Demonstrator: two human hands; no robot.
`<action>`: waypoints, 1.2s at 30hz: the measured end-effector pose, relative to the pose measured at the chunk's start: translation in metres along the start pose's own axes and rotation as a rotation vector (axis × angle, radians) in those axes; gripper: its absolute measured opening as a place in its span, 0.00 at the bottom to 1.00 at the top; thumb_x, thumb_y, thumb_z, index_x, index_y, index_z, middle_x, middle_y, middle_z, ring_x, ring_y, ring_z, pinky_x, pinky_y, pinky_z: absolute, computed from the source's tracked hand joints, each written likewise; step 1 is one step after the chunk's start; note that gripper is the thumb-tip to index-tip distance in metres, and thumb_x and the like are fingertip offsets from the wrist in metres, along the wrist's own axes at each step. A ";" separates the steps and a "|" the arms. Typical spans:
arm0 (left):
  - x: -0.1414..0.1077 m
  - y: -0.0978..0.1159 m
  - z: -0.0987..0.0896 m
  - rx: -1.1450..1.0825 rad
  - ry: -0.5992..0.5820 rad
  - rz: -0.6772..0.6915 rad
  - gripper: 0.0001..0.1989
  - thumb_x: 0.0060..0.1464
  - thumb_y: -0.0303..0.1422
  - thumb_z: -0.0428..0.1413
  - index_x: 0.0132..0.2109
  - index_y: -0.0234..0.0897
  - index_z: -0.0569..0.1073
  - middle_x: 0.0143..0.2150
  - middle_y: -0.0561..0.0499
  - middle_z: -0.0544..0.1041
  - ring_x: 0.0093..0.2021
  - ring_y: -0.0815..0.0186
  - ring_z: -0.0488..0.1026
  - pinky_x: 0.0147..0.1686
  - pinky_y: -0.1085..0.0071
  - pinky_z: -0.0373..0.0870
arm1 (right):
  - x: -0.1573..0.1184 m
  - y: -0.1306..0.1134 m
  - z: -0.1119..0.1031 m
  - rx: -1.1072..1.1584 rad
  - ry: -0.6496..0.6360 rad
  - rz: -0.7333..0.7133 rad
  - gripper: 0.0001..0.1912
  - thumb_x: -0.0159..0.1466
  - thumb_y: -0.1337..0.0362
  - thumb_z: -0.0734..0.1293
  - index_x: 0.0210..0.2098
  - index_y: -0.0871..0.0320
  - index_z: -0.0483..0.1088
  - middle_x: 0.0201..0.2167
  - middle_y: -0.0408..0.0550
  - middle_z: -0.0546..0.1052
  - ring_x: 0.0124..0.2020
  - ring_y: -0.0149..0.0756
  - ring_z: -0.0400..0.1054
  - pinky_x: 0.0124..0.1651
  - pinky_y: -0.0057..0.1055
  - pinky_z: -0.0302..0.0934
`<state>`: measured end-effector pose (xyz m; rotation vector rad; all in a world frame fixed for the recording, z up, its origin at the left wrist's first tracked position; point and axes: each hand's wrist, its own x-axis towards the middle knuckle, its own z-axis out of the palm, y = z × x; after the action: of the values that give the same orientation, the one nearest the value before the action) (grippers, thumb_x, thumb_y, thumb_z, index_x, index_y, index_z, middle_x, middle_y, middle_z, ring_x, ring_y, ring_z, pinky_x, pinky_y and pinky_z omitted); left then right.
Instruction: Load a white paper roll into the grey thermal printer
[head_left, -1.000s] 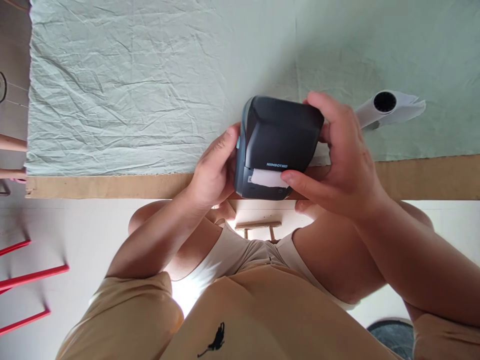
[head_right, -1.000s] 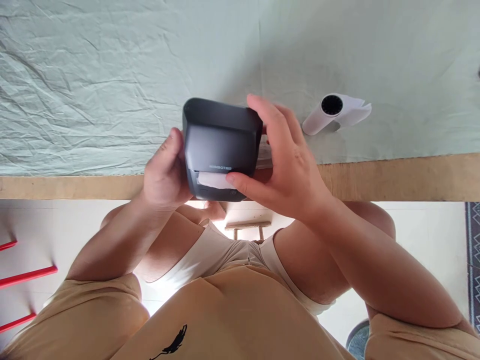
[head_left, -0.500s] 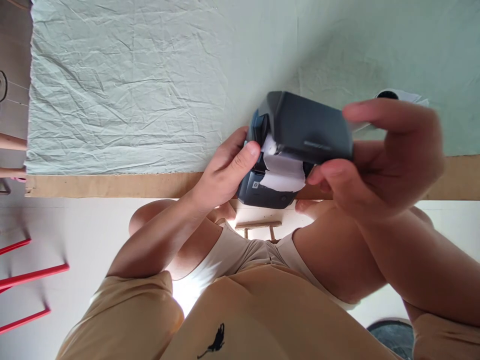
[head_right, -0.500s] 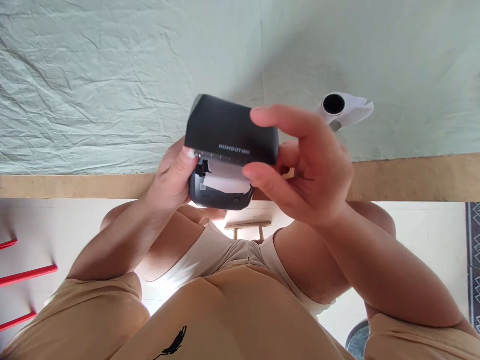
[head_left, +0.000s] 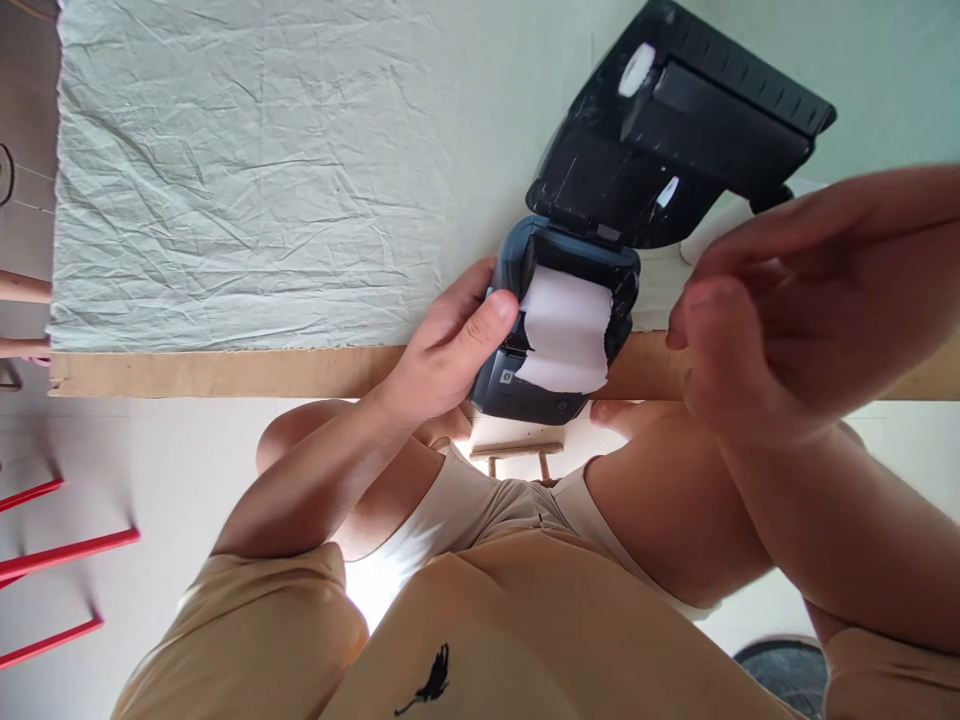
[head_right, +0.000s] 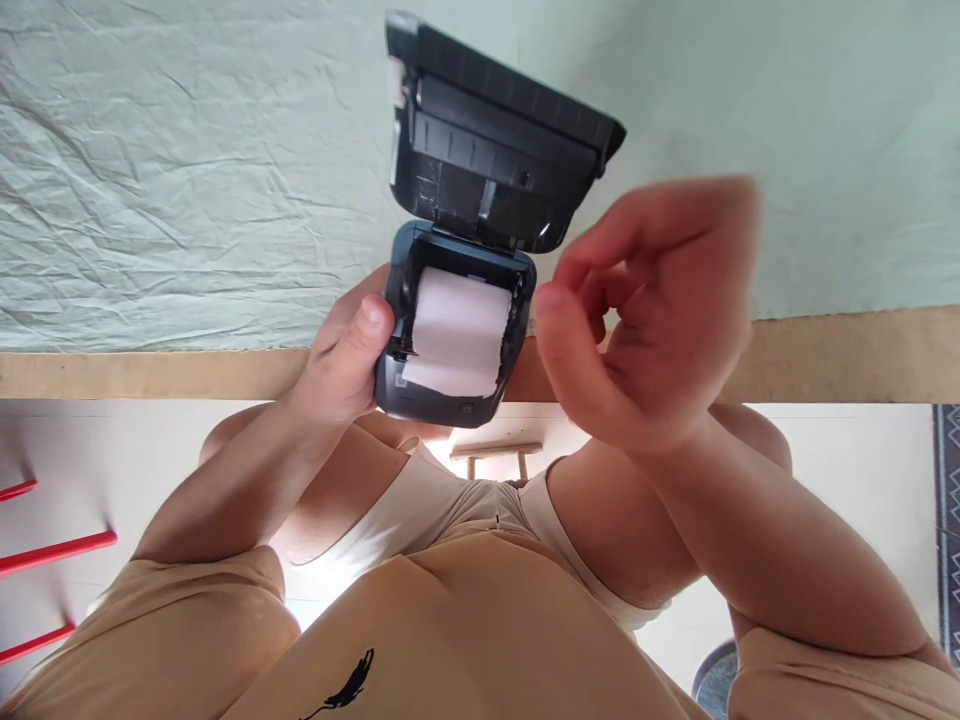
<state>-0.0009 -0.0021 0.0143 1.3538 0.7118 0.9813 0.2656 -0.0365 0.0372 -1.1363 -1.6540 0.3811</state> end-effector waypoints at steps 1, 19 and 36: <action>0.000 0.001 0.000 0.013 0.007 -0.017 0.39 0.80 0.73 0.60 0.63 0.41 0.89 0.56 0.43 0.93 0.57 0.48 0.93 0.58 0.57 0.91 | 0.001 -0.004 0.002 -0.075 0.007 -0.060 0.02 0.83 0.61 0.74 0.54 0.47 0.78 0.45 0.43 0.82 0.33 0.32 0.74 0.31 0.37 0.69; -0.004 0.002 0.002 0.047 0.024 -0.065 0.43 0.72 0.79 0.64 0.59 0.43 0.88 0.47 0.47 0.86 0.47 0.53 0.85 0.47 0.59 0.87 | 0.014 -0.030 -0.014 -0.444 -0.372 -0.232 0.04 0.85 0.63 0.74 0.56 0.49 0.82 0.47 0.37 0.93 0.30 0.30 0.74 0.29 0.36 0.52; -0.003 0.007 0.005 0.053 0.013 -0.078 0.40 0.74 0.77 0.64 0.58 0.44 0.88 0.53 0.45 0.89 0.54 0.50 0.87 0.54 0.58 0.87 | 0.008 -0.018 -0.020 -0.279 -0.348 0.036 0.23 0.84 0.46 0.75 0.75 0.37 0.79 0.57 0.46 0.91 0.61 0.51 0.89 0.56 0.48 0.88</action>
<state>0.0008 -0.0071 0.0211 1.3565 0.8004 0.9154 0.2748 -0.0440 0.0627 -1.3645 -2.0409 0.3960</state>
